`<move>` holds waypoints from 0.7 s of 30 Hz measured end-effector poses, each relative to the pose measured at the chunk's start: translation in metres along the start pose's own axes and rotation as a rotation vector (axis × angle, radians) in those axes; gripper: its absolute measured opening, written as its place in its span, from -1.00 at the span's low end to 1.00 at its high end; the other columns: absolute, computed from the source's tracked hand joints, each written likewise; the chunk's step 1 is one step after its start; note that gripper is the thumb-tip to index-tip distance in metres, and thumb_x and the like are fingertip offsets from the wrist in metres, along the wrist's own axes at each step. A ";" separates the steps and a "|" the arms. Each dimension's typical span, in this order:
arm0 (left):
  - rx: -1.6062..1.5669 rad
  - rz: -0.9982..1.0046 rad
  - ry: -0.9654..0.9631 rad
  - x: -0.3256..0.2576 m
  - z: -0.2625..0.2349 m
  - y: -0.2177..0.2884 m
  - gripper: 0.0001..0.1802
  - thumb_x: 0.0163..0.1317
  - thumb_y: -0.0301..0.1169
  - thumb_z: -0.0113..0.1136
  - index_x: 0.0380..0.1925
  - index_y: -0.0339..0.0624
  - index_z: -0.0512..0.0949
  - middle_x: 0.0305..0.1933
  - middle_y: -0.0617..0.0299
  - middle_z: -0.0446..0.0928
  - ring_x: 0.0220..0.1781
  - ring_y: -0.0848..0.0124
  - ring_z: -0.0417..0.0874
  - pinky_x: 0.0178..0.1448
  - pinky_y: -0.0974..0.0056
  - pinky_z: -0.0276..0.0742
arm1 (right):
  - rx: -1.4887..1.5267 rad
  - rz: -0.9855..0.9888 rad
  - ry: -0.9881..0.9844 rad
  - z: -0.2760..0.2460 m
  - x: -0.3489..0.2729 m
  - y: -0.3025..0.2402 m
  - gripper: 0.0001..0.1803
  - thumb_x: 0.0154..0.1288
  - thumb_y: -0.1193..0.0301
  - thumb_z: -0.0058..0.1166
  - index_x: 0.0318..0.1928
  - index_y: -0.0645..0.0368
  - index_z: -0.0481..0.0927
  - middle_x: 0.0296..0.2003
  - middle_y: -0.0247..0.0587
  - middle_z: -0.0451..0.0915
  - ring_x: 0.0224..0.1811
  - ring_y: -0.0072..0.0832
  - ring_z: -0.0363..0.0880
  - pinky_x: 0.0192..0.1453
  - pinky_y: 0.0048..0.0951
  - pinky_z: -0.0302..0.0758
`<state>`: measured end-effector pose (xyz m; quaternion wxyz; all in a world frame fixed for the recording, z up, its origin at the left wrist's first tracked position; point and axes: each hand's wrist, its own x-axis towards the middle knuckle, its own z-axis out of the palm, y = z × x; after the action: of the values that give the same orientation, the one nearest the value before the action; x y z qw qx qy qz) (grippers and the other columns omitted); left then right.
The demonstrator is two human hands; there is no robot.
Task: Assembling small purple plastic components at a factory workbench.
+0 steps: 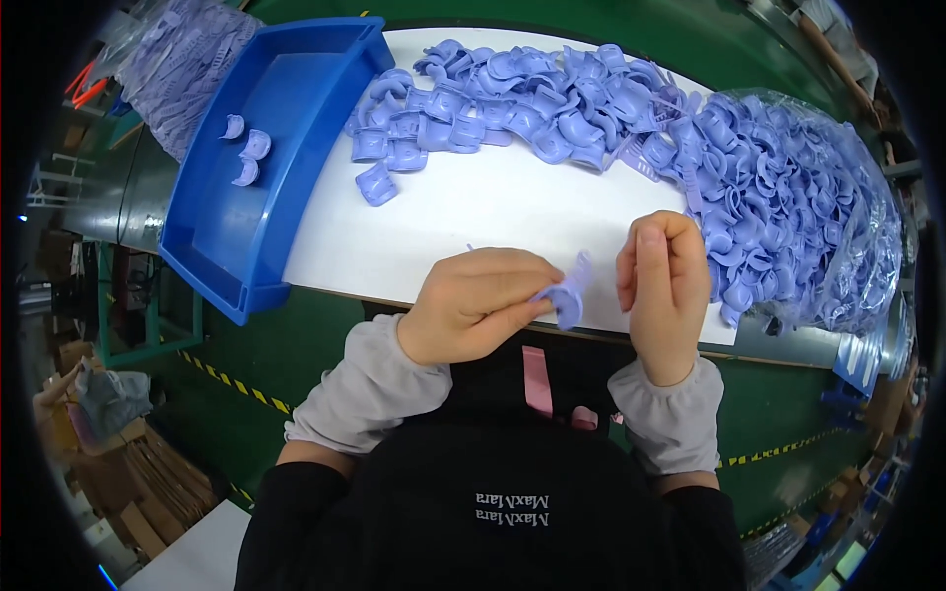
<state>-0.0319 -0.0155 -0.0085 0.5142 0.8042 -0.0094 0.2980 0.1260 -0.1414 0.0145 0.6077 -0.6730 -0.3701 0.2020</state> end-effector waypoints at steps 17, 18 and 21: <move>-0.696 -0.824 0.009 0.009 -0.027 0.014 -0.67 0.31 -0.28 0.08 -0.40 -0.37 0.62 -0.53 0.32 0.46 -0.47 0.59 0.37 -0.38 0.48 0.24 | -0.255 -0.885 -0.285 0.015 -0.010 0.010 -0.61 -0.25 0.75 0.21 -0.26 0.28 0.60 -0.30 -0.11 0.56 -0.38 -0.25 0.56 -0.37 -0.39 0.49; -0.695 -0.823 0.014 0.009 -0.025 0.015 -0.67 0.31 -0.28 0.08 -0.40 -0.37 0.62 -0.53 0.32 0.46 -0.47 0.59 0.37 -0.38 0.48 0.24 | -0.298 -0.908 -0.277 0.016 -0.009 0.010 -0.63 -0.26 0.74 0.22 -0.29 0.29 0.61 -0.32 -0.13 0.56 -0.39 -0.25 0.56 -0.39 -0.38 0.48; -0.671 -0.783 0.121 0.009 -0.019 0.018 -0.77 0.27 -0.38 0.08 -0.43 -0.35 0.57 -0.51 0.36 0.44 -0.53 0.63 0.26 -0.42 0.48 0.13 | -0.346 -0.931 -0.277 0.018 -0.005 0.012 -0.67 -0.28 0.71 0.25 -0.34 0.30 0.61 -0.34 -0.16 0.55 -0.40 -0.25 0.55 -0.41 -0.38 0.48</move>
<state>-0.0386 -0.0055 0.0161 0.8164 0.5195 0.2269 0.1100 0.1126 -0.1333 -0.0013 0.4581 -0.4948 -0.7354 -0.0669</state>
